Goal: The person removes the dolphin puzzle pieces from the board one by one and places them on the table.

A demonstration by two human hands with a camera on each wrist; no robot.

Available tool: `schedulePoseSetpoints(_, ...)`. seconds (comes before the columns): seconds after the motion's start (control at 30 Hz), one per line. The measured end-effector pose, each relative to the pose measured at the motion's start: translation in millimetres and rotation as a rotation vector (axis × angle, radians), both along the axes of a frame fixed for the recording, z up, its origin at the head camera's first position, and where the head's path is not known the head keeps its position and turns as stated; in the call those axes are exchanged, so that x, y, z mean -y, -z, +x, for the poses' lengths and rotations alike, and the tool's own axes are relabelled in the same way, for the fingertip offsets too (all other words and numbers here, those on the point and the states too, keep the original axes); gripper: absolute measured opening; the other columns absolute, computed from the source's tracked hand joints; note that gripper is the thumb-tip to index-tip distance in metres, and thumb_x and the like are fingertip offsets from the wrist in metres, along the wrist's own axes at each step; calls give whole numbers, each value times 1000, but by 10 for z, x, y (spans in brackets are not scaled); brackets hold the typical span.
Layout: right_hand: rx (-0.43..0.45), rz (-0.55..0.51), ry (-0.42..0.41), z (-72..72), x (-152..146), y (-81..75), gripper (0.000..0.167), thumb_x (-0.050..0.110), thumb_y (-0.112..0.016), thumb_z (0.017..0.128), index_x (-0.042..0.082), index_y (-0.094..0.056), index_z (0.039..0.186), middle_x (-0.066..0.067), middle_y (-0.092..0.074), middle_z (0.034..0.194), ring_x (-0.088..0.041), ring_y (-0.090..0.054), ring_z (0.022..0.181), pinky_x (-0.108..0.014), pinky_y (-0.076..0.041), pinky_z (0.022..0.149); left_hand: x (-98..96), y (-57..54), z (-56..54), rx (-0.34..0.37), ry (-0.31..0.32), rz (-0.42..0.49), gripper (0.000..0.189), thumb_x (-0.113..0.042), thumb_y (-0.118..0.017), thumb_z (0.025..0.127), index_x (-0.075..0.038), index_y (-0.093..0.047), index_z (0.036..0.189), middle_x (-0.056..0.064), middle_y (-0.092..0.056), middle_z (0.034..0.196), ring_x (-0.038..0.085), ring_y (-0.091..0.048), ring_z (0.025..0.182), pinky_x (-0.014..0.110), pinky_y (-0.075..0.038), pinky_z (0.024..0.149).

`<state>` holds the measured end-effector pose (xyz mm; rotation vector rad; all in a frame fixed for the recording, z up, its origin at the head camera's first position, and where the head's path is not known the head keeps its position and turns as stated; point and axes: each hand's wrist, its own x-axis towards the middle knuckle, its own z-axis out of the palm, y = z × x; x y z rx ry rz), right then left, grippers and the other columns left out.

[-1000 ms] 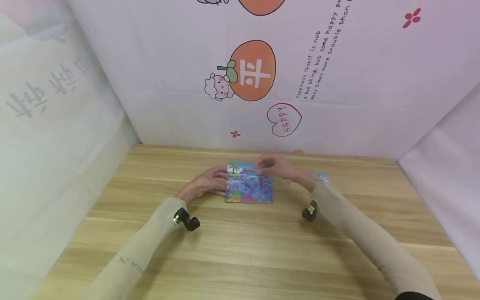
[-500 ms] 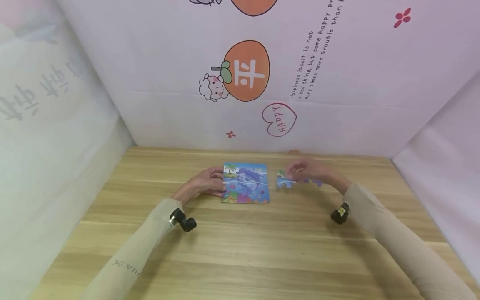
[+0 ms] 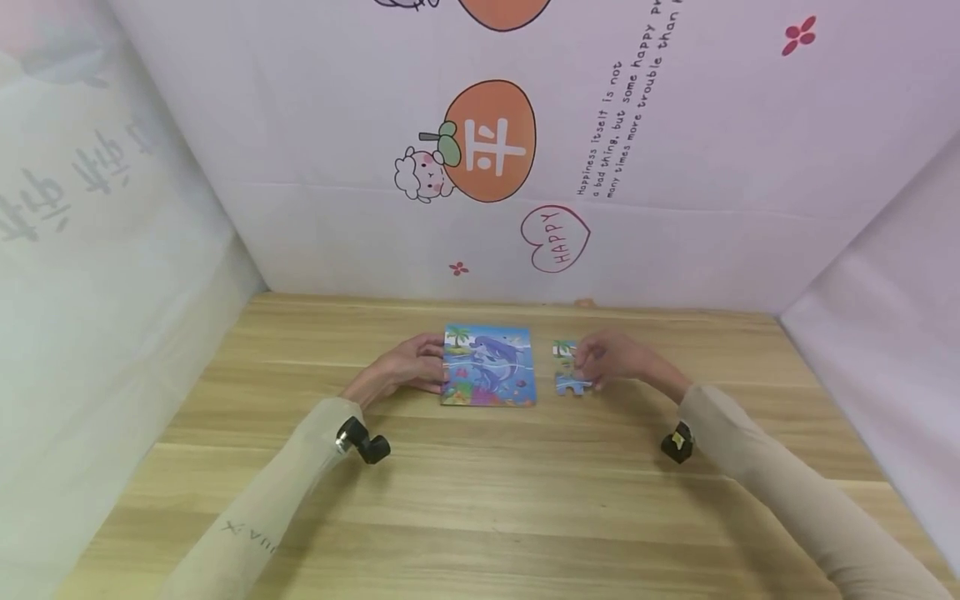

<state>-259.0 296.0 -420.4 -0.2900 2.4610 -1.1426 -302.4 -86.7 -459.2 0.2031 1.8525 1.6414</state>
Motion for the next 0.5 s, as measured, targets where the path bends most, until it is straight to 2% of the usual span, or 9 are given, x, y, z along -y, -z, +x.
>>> schedulePoseSetpoints(0.17, -16, 60, 29, 19, 28, 23, 16, -2, -74, 93, -11, -63, 102, -19, -70, 87, -22, -68, 68, -34, -68, 63, 1, -7, 5, -5, -2, -4, 82, 12, -69, 91, -2, -29, 160, 25, -38, 155, 25, -68, 97, 38, -68, 90)
schedulePoseSetpoints(0.5, -50, 117, 38, -2, -30, 128, 17, 7, -75, 95, -5, -63, 96, -15, -71, 84, -21, -70, 71, -33, -69, 66, -8, 13, 2, -17, 1, -15, 81, 11, -68, 93, -2, -27, 161, 25, -37, 156, 24, -69, 97, 37, -68, 89)
